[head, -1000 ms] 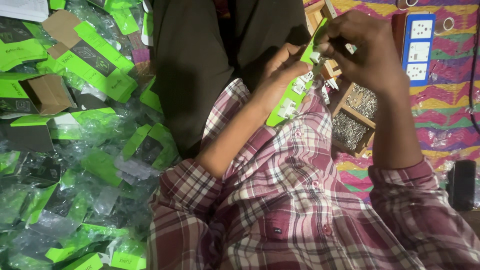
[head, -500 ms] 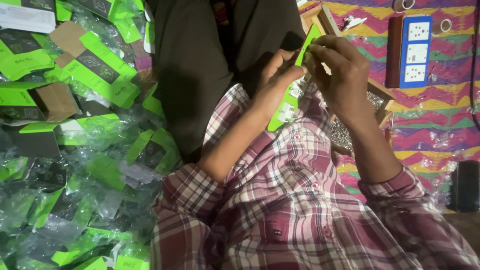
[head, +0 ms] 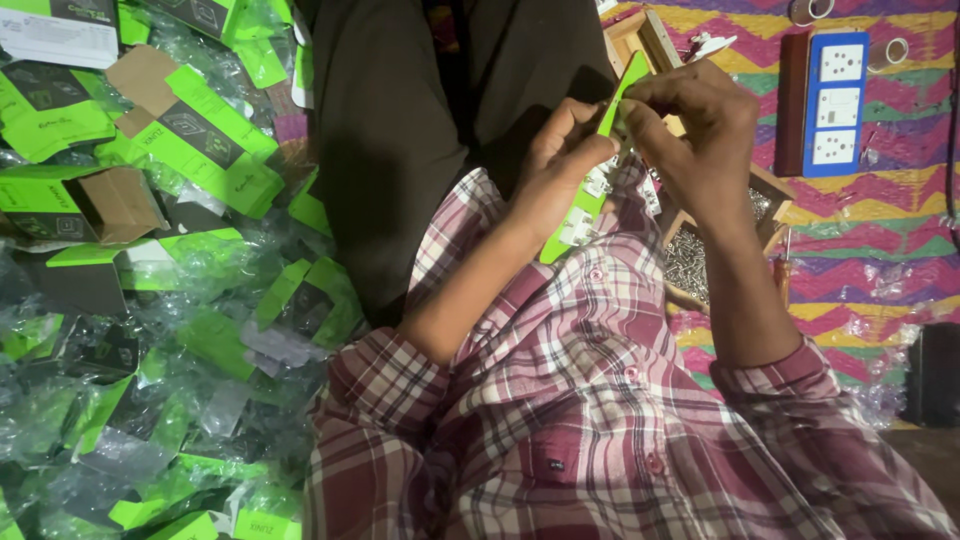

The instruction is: The person assembles electrical socket plates by inserting white socket modules into green and blue plastic frames and securing them with screws using a screwdriver. The person handles multiple frames and modules, placing completed units aside.

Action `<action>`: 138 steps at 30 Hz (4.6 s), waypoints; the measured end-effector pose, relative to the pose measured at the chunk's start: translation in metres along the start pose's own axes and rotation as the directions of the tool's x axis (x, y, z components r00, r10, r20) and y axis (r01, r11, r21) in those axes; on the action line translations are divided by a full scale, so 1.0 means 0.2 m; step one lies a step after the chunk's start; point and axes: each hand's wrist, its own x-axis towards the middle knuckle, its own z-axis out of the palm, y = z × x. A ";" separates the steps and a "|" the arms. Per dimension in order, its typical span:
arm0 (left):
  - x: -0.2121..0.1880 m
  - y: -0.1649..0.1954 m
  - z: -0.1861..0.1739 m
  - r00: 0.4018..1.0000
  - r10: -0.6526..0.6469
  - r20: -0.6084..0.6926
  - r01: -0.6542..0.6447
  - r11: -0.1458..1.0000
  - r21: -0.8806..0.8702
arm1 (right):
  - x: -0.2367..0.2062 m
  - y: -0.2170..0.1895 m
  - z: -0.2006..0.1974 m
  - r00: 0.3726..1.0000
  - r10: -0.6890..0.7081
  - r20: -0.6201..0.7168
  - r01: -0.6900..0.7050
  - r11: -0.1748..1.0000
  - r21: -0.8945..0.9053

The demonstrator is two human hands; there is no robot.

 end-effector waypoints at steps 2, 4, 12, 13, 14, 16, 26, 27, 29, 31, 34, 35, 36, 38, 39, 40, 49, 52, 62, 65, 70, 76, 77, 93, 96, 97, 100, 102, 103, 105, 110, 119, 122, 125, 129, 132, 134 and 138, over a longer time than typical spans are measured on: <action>-0.01 0.00 0.01 1.000 0.005 -0.001 -0.005 1.000 0.025 | 0.01 0.00 0.01 0.992 0.108 -0.073 -0.101 0.991 0.084; -0.02 0.00 0.01 1.000 0.002 0.006 -0.003 0.999 0.038 | 0.02 0.01 0.00 0.983 0.162 -0.083 -0.155 0.984 0.092; 0.00 -0.02 0.01 0.997 0.073 0.041 -0.075 0.996 0.050 | 0.05 0.04 -0.04 0.990 0.132 -0.058 -0.120 0.976 0.180; 0.00 -0.03 0.01 0.994 0.098 0.049 -0.102 0.992 0.069 | 0.04 0.04 -0.05 0.993 0.115 -0.025 -0.111 0.984 0.137; 0.01 -0.05 0.00 0.992 0.112 0.050 -0.116 0.989 0.086 | 0.04 0.05 -0.07 0.995 0.097 0.010 -0.098 0.991 0.094; 0.01 -0.07 -0.01 0.989 0.143 0.035 -0.146 0.981 0.127 | 0.04 0.05 -0.09 0.992 0.089 0.084 -0.097 0.990 0.106; 0.00 -0.04 -0.01 0.997 0.059 0.041 -0.060 0.998 0.028 | 0.01 -0.03 -0.10 0.994 0.040 0.101 -0.040 0.999 -0.008; 0.00 -0.03 -0.01 0.998 0.054 0.040 -0.055 0.997 0.046 | 0.01 -0.03 -0.10 0.995 0.047 0.087 -0.052 0.997 0.055; -0.01 -0.01 0.01 0.998 0.056 0.039 -0.059 0.996 0.064 | 0.00 -0.03 -0.09 0.994 0.056 0.093 -0.060 0.998 0.036; -0.01 0.01 0.02 0.997 0.073 0.041 -0.076 0.995 0.068 | 0.00 -0.02 -0.10 0.994 0.063 0.093 -0.067 0.997 0.039; -0.02 0.02 0.03 0.997 0.061 0.041 -0.064 0.994 0.084 | 0.00 -0.01 -0.11 0.993 0.086 0.085 -0.092 0.993 0.073; -0.02 0.02 0.03 0.997 0.063 0.039 -0.066 0.994 0.087 | 0.01 -0.01 -0.10 0.992 0.102 0.081 -0.108 0.991 0.077; -0.02 0.02 0.03 0.997 0.064 0.038 -0.067 0.994 0.088 | 0.01 0.00 -0.10 0.990 0.118 0.077 -0.124 0.989 0.080; -0.03 0.03 0.03 0.998 0.053 0.028 -0.056 0.993 0.099 | 0.01 0.00 -0.09 0.989 0.133 0.071 -0.144 0.974 0.174; -0.03 0.03 0.03 0.999 0.043 0.021 -0.045 0.993 0.109 | 0.01 0.01 -0.08 0.988 0.140 0.069 -0.152 0.963 0.221; -0.02 0.03 0.03 0.999 0.033 0.015 -0.035 0.992 0.120 | 0.01 0.01 -0.08 0.989 0.129 0.069 -0.142 0.963 0.230; -0.01 0.03 0.03 1.000 0.014 0.016 -0.015 0.996 0.083 | 0.03 0.00 -0.06 0.991 0.105 0.085 -0.121 0.968 0.218; -0.01 0.03 0.02 1.000 -0.007 0.008 0.007 0.999 0.033 | 0.03 0.00 -0.06 0.994 0.075 0.076 -0.080 0.994 0.068; -0.02 0.04 0.03 1.000 0.019 0.013 -0.020 0.995 0.098 | 0.03 0.00 -0.07 0.990 0.121 0.073 -0.125 0.990 0.063; -0.02 0.03 0.02 1.000 -0.003 -0.007 0.004 0.993 0.116 | 0.02 -0.01 -0.06 0.985 0.168 0.041 -0.171 0.982 0.083; 0.01 -0.01 0.01 0.990 0.135 0.042 -0.139 0.982 0.127 | 0.00 -0.02 -0.06 0.999 -0.020 0.040 0.029 0.967 -0.252; 0.00 -0.01 0.00 0.999 0.048 0.004 -0.049 0.991 0.128 | -0.02 -0.01 -0.05 0.998 0.054 0.011 -0.052 0.991 -0.121; 0.00 -0.01 0.01 0.999 0.041 -0.001 -0.041 0.990 0.133 | -0.02 -0.02 -0.05 0.999 0.038 0.010 -0.037 0.993 -0.111; 0.00 -0.04 0.00 0.996 0.083 0.023 -0.085 0.991 0.105 | -0.04 -0.03 -0.04 0.999 0.029 -0.018 -0.031 0.991 -0.130; 0.00 -0.03 0.01 1.000 0.023 -0.011 -0.022 0.994 0.108 | -0.03 -0.03 -0.05 0.999 0.037 0.002 -0.037 0.998 -0.055; 0.00 -0.02 0.01 1.000 0.023 -0.016 -0.021 0.993 0.116 | -0.03 -0.03 -0.05 0.998 0.060 -0.007 -0.060 0.998 -0.020; -0.01 0.01 0.03 0.999 0.042 0.007 -0.042 0.992 0.120 | -0.03 -0.03 -0.04 0.996 0.088 -0.030 -0.088 0.996 -0.003; -0.01 0.02 0.03 1.000 0.019 -0.007 -0.018 0.991 0.130 | -0.03 -0.03 -0.04 0.998 0.046 -0.033 -0.049 0.994 -0.102; -0.01 0.03 0.03 1.000 0.007 -0.016 -0.005 0.991 0.136 | -0.03 -0.03 -0.04 0.999 0.019 -0.029 -0.023 0.989 -0.143; -0.01 0.03 0.03 1.000 0.007 -0.018 -0.004 0.991 0.137 | -0.04 -0.02 -0.05 0.999 -0.034 -0.021 0.029 0.974 -0.225; -0.01 0.01 0.03 1.000 0.012 -0.012 -0.011 0.994 0.112 | -0.03 -0.01 -0.05 1.000 0.019 -0.008 -0.020 0.994 -0.108; 0.01 -0.04 -0.01 0.999 0.045 -0.009 -0.044 0.993 0.112 | -0.02 -0.01 -0.02 0.993 0.107 -0.046 -0.104 0.993 0.049; 0.02 -0.07 -0.03 0.999 0.045 -0.003 -0.044 0.992 0.116 | -0.03 -0.02 -0.02 0.997 -0.010 -0.072 -0.009 0.969 -0.246; 0.04 -0.09 -0.04 0.981 0.186 0.055 -0.192 0.973 0.129 | -0.03 -0.03 -0.02 0.996 -0.069 -0.047 0.050 0.944 -0.326; 0.04 -0.09 -0.04 0.998 0.063 -0.001 -0.063 0.992 0.108 | -0.03 -0.03 -0.02 0.998 -0.031 -0.054 0.019 0.976 -0.216; 0.03 -0.06 -0.02 1.000 0.007 -0.027 -0.005 0.997 0.073 | -0.01 -0.01 -0.02 0.997 0.062 -0.036 -0.066 0.987 -0.150; 0.02 -0.04 -0.02 1.000 0.018 -0.026 -0.016 0.997 0.075 | 0.00 0.00 -0.02 0.998 0.057 -0.040 -0.063 0.987 -0.149; 0.02 -0.03 -0.02 0.998 -0.015 -0.053 0.021 0.994 0.105 | 0.00 0.00 -0.01 0.995 0.088 -0.057 -0.097 0.978 -0.185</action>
